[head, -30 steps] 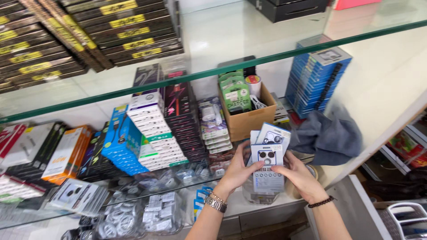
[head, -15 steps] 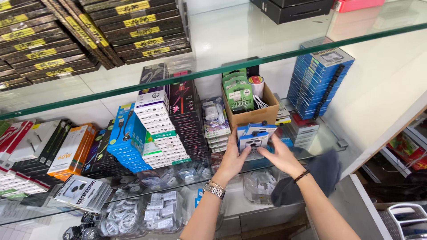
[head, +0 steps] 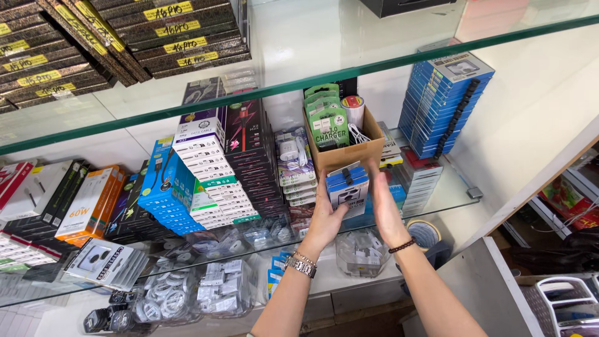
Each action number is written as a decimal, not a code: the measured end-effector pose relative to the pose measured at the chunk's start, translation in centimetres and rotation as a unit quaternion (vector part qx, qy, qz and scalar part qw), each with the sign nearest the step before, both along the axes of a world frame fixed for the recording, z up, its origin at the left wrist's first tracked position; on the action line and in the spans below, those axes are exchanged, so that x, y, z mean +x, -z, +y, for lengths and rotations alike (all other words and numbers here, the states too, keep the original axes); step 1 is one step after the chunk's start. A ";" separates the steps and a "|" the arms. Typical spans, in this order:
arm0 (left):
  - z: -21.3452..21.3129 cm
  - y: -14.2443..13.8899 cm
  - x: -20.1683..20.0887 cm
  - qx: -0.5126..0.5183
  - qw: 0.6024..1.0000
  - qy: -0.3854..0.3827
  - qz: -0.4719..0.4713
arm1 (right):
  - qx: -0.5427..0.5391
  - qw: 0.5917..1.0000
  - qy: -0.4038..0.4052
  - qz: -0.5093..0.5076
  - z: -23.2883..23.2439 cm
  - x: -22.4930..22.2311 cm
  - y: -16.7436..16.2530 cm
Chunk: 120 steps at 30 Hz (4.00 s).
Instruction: The person wipes packaged electronics product boxes on a glass display shelf with a gray cloth, picking up each box, wiping its surfaces, and placing it back on the shelf. They work through several boxes in sequence, occasionally rearranging boxes and stacks on the shelf as they go.
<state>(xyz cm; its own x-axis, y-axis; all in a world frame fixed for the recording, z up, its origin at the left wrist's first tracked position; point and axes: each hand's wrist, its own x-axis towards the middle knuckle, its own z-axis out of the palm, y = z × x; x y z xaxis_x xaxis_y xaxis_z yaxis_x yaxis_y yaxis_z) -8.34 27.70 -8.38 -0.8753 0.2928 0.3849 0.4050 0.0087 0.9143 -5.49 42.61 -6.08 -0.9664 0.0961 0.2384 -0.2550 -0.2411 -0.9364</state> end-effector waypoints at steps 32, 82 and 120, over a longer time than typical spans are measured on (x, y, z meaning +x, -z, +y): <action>-6.2 -1.1 1.1 0.126 0.972 0.130 -0.151 | 0.182 0.982 -0.057 0.003 -1.4 2.4 -0.3; -40.5 -2.9 9.5 0.399 0.885 -0.051 -0.233 | 0.745 0.661 0.051 0.068 -39.6 -10.7 -5.0; -11.1 -2.8 2.6 0.070 0.929 0.274 -0.238 | -0.136 0.944 -0.230 -0.194 3.2 7.9 -11.5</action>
<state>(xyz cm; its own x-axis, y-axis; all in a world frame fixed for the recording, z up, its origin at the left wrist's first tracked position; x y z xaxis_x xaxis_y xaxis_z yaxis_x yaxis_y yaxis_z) -5.73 16.57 -5.56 -0.6901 0.7212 0.0601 -0.1371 -0.2118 0.9677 2.37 45.77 5.40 -0.9306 -0.3477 -0.1142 0.2836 -0.4880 -0.8255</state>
